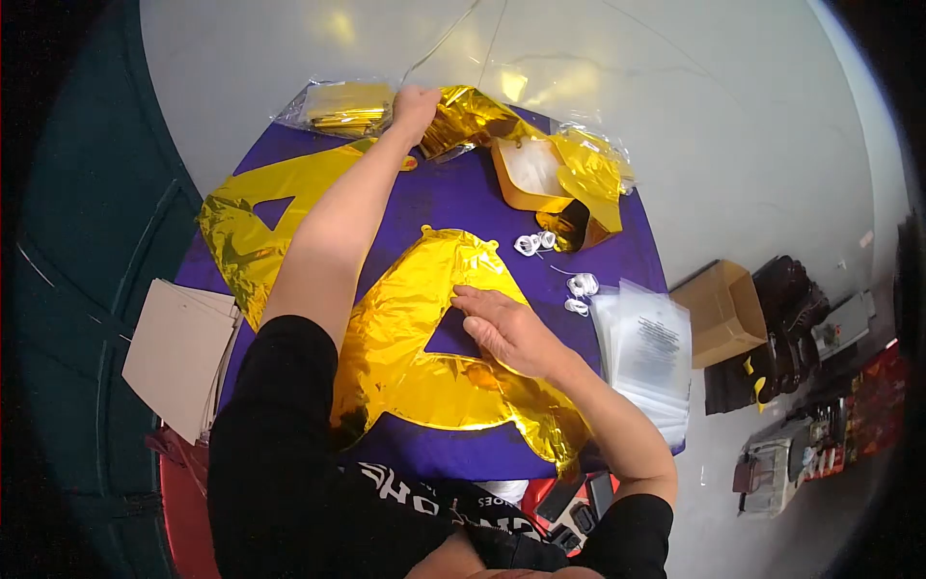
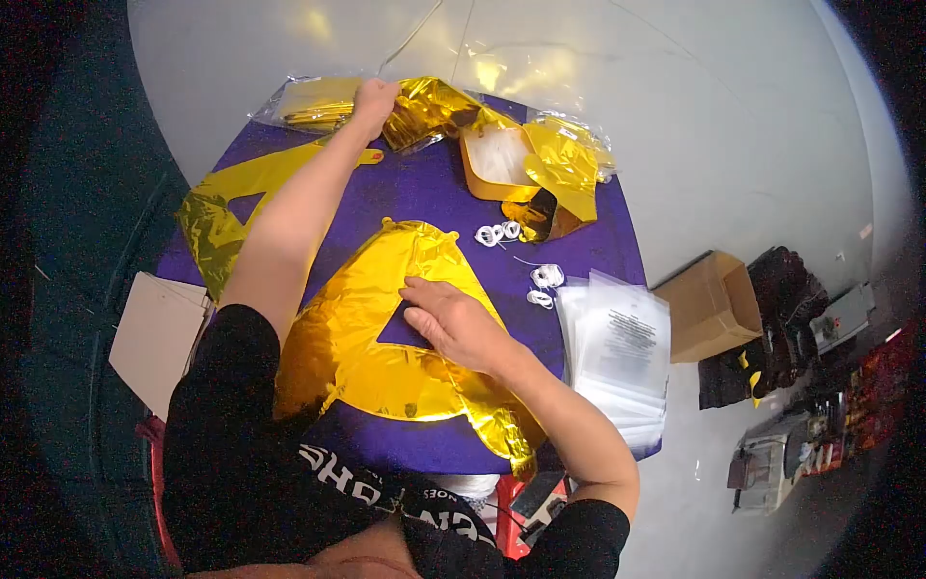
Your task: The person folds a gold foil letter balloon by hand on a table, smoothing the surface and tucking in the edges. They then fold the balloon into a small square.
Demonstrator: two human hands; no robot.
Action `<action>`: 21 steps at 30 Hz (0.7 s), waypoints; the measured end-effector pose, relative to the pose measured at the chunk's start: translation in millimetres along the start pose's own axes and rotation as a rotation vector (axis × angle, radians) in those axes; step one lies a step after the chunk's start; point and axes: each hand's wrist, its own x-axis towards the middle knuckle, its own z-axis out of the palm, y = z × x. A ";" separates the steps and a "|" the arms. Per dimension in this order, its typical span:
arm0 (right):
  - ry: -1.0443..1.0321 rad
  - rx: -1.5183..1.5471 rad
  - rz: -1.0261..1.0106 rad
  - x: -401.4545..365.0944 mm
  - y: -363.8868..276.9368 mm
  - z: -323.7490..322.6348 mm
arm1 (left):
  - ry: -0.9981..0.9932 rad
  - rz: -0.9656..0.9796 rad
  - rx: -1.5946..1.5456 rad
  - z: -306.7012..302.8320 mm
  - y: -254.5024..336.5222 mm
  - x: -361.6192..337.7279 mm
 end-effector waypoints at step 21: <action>0.582 1.429 0.472 26.9 37.1 -29.5 | -0.563 -0.253 -0.770 -134.7 89.0 -236.4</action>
